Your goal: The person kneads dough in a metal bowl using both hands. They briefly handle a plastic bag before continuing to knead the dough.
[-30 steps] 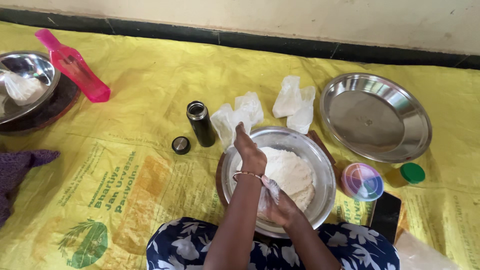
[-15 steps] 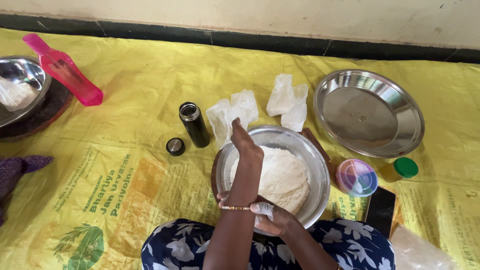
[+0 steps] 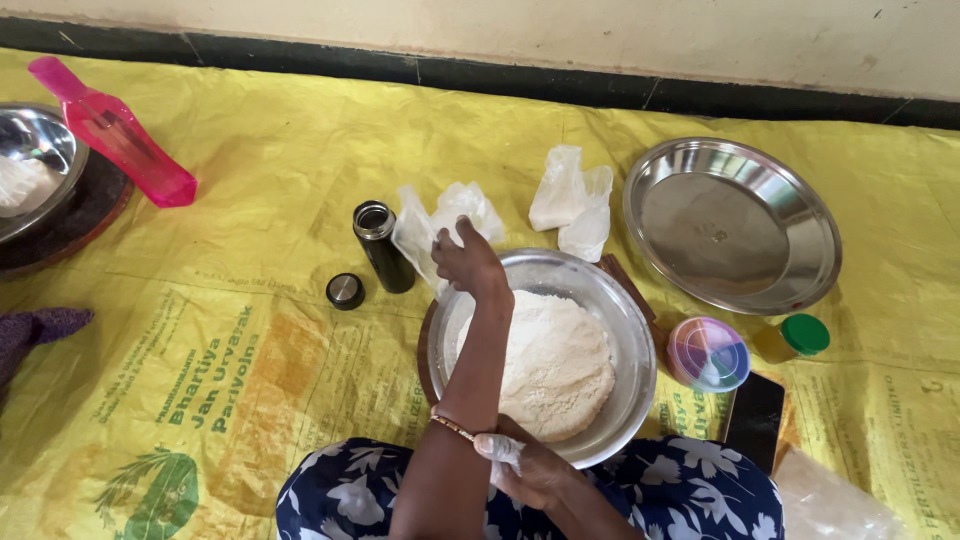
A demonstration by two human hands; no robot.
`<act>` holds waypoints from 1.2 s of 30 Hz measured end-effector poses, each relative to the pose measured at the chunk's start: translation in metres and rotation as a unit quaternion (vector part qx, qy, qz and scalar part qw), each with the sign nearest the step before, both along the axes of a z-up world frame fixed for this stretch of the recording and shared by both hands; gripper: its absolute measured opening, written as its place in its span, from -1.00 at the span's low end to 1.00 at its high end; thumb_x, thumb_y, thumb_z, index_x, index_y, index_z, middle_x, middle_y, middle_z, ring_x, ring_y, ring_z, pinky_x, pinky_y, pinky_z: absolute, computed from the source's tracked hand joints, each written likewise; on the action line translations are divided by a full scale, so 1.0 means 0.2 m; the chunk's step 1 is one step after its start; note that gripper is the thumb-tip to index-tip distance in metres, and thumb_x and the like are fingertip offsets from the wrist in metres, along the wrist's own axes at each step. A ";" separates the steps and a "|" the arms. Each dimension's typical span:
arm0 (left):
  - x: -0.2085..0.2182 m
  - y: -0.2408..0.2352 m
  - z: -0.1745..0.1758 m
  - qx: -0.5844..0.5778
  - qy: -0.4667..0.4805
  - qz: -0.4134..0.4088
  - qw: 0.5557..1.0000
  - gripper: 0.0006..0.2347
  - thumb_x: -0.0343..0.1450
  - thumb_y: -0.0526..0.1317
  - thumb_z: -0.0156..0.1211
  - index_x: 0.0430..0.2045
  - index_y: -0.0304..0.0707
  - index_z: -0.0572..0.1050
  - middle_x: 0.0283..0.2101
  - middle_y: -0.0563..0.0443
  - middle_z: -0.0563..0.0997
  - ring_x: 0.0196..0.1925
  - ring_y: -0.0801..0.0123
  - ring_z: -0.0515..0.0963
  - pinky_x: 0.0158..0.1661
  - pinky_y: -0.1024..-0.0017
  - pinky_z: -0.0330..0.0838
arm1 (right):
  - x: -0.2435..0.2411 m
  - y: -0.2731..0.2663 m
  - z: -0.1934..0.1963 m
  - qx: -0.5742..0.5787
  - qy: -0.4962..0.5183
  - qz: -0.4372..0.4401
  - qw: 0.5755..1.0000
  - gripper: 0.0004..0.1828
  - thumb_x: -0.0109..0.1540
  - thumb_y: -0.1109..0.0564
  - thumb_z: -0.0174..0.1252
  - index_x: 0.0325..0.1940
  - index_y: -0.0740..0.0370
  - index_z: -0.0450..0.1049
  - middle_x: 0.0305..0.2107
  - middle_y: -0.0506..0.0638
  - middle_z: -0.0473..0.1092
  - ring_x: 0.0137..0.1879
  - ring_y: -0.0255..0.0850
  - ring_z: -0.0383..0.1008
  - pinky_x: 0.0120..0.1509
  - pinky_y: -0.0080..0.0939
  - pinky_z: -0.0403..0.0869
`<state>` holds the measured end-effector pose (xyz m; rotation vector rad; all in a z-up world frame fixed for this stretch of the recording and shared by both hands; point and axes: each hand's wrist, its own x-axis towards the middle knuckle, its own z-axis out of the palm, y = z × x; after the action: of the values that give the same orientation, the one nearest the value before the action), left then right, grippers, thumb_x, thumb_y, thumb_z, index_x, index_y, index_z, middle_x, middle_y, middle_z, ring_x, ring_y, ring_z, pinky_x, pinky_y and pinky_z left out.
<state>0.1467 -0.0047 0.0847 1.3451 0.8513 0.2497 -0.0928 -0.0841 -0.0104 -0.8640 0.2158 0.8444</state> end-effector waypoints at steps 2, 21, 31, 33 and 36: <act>0.02 0.02 -0.05 0.121 0.014 -0.022 0.992 -0.48 0.52 0.04 0.04 0.28 -0.38 0.31 0.41 -0.21 0.20 0.47 -0.02 0.12 0.37 -0.02 -0.06 | -0.01 0.01 0.06 -0.003 -0.033 0.003 0.999 -0.07 0.29 -0.02 0.38 0.59 0.44 0.11 0.35 0.41 0.23 0.21 -0.07 0.27 0.19 -0.11 0.38; -0.58 0.78 -0.48 0.405 -0.051 -0.215 0.887 -0.61 0.51 -0.07 0.06 0.01 -0.53 0.49 0.17 -0.38 0.49 0.17 -0.20 0.53 0.16 0.10 0.36 | 0.45 -0.43 0.02 -0.708 -0.238 0.329 0.578 0.20 0.23 -0.43 0.23 0.64 -0.01 -0.36 0.47 0.42 -0.22 0.58 0.30 -0.18 0.61 0.37 -0.04; -0.43 0.64 -0.72 0.342 -0.038 -0.305 0.888 -0.68 0.48 -0.08 0.05 -0.12 -0.36 0.60 -0.03 -0.36 0.62 0.02 -0.17 0.60 0.05 0.08 0.45 | 0.51 -0.26 -0.43 -0.605 -0.427 0.237 0.628 -0.44 0.19 0.30 0.11 0.25 -0.09 0.43 0.45 0.15 0.10 0.56 0.15 0.11 0.48 0.08 0.37; -0.42 0.64 -0.73 0.316 -0.063 -0.300 0.898 -0.71 0.44 -0.11 0.09 -0.15 -0.34 0.61 -0.12 -0.34 0.65 -0.04 -0.15 0.63 -0.03 0.09 0.48 | 0.60 -0.43 -0.52 -0.587 -0.377 0.183 0.693 -0.65 0.18 0.35 0.13 -0.04 0.09 0.64 0.32 0.05 0.38 0.47 0.02 0.36 0.54 0.05 0.37; -0.42 0.64 -0.74 0.283 -0.075 -0.322 0.900 -0.73 0.39 -0.16 0.16 -0.18 -0.37 0.62 -0.23 -0.34 0.67 -0.14 -0.10 0.68 -0.12 0.15 0.52 | 0.81 -0.63 -0.56 -0.628 -0.381 0.078 0.674 -0.45 0.11 0.24 0.14 0.21 0.08 0.53 0.30 0.11 0.40 0.41 0.06 0.44 0.54 0.06 0.41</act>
<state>0.0620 0.1241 -0.0626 2.0460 0.1569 0.0724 0.0688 -0.2107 -0.1225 -2.5054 -0.0684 0.2978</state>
